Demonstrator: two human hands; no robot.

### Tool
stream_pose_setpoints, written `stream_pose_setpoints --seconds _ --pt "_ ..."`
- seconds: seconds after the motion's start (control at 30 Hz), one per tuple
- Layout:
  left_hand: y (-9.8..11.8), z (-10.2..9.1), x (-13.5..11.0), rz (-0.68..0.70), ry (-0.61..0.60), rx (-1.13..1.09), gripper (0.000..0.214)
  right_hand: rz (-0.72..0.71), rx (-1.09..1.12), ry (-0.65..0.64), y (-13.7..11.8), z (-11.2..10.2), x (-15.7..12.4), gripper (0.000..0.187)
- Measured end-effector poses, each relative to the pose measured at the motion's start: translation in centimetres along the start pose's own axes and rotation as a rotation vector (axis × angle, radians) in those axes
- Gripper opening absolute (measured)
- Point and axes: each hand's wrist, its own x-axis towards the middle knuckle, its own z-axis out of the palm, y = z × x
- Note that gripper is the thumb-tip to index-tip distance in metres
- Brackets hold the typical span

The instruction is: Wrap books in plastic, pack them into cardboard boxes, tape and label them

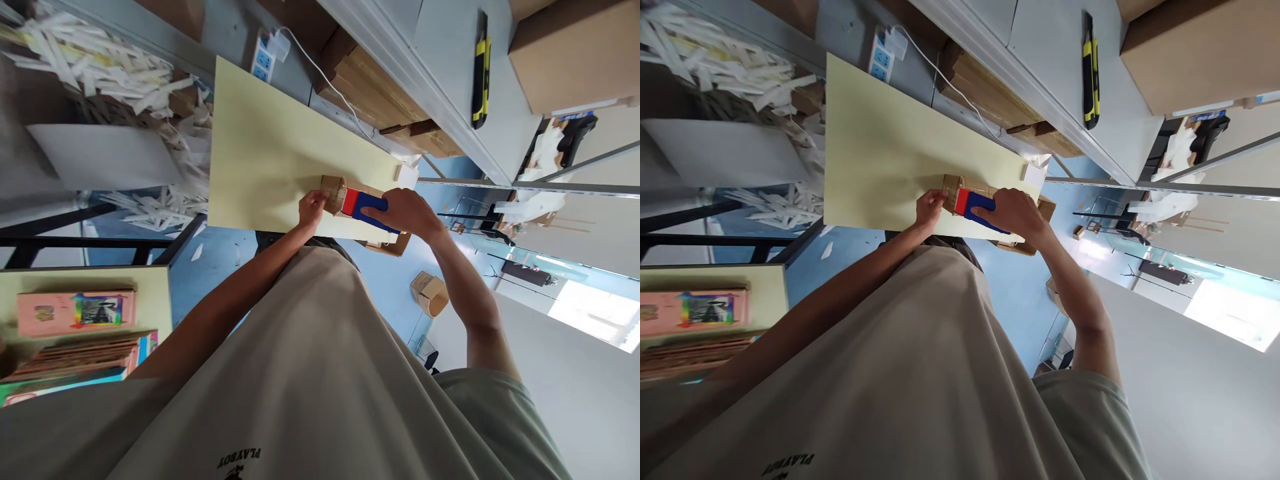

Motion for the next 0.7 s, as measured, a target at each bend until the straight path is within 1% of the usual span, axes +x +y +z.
stream_pose_setpoints --seconds 0.1,0.27,0.4,0.5,0.57,0.6,0.7 --pt "-0.4 0.6 0.3 0.016 0.021 0.014 0.009 0.009 -0.010 0.005 -0.4 0.4 0.4 0.070" --pt "-0.6 1.5 0.6 0.036 0.069 0.104 0.013 0.056 -0.047 -0.001 -0.9 0.5 0.6 0.060" --pt "-1.4 1.5 0.8 0.060 0.097 0.176 0.010 0.063 -0.025 0.005 -0.9 0.5 0.8 0.060" --pt "-1.9 0.7 0.5 0.007 0.119 0.219 0.038 0.051 -0.013 -0.006 -0.6 0.7 1.1 0.062" --pt "-1.6 -0.3 0.1 0.019 0.069 0.247 0.057 0.035 -0.005 -0.004 -0.4 0.8 1.2 0.063" --pt "-1.2 -0.8 -0.2 0.063 0.010 0.254 0.065 0.028 -0.001 0.004 -0.3 0.9 1.2 0.063" --pt "1.1 -1.7 -1.2 0.256 -0.233 0.281 0.090 0.016 -0.002 0.035 -0.2 1.3 1.1 0.063"
